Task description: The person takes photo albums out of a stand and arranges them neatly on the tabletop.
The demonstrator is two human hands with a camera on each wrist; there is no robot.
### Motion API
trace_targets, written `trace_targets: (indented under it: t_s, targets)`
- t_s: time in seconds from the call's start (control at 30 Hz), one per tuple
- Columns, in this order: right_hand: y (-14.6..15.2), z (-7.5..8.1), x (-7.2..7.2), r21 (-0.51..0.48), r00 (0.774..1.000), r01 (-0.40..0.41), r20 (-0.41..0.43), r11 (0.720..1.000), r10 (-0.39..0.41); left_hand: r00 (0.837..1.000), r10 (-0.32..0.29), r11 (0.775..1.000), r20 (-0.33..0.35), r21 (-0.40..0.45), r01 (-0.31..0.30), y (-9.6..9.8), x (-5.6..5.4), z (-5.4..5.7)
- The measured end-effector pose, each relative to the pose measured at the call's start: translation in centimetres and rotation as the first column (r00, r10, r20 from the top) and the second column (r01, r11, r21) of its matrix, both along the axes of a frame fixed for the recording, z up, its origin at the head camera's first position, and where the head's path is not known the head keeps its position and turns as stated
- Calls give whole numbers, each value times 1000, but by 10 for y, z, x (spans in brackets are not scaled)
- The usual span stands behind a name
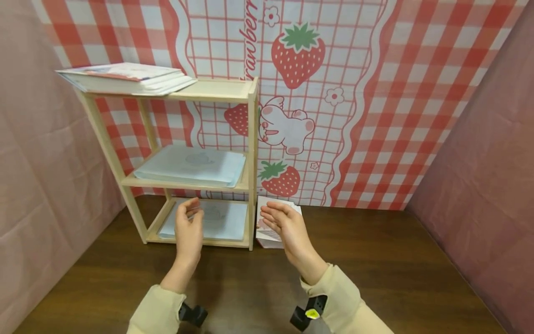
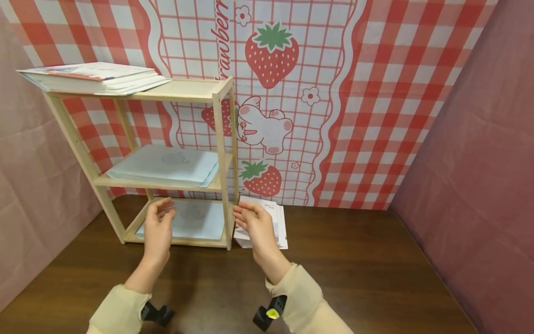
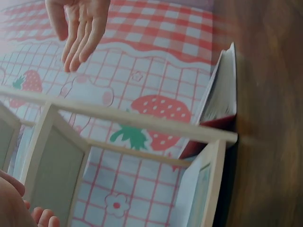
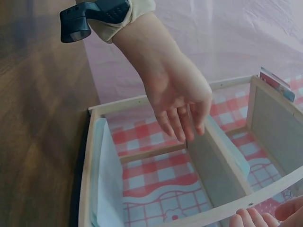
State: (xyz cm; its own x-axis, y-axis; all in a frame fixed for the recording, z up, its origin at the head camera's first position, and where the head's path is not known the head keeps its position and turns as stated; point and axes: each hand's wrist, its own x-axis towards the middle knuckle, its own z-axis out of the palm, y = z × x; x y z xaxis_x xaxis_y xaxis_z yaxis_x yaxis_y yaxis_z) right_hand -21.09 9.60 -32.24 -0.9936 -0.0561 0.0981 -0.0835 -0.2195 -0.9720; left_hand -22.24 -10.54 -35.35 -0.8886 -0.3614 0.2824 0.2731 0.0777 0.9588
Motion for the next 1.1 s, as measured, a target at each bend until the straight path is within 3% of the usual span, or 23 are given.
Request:
trace_targets:
  t_s: [0.27, 0.5, 0.87, 1.1]
  targets:
    - [-5, 7, -1, -2, 997, -68, -36, 998, 68, 991, 116, 992, -68, 50, -113, -20, -2, 13]
    - [-9, 10, -2, 3, 995, -90, -48, 996, 90, 980, 172, 984, -101, 51, -168, -32, -1, 23]
    - [-13, 15, -1, 24, 990, -115, -84, 993, 116, 976, 178, 982, -127, 90, -167, -38, -2, 38]
    - [-16, 18, -2, 10, 983, -146, -109, 989, 147, 962, 217, 973, -167, 113, -200, -47, -3, 48]
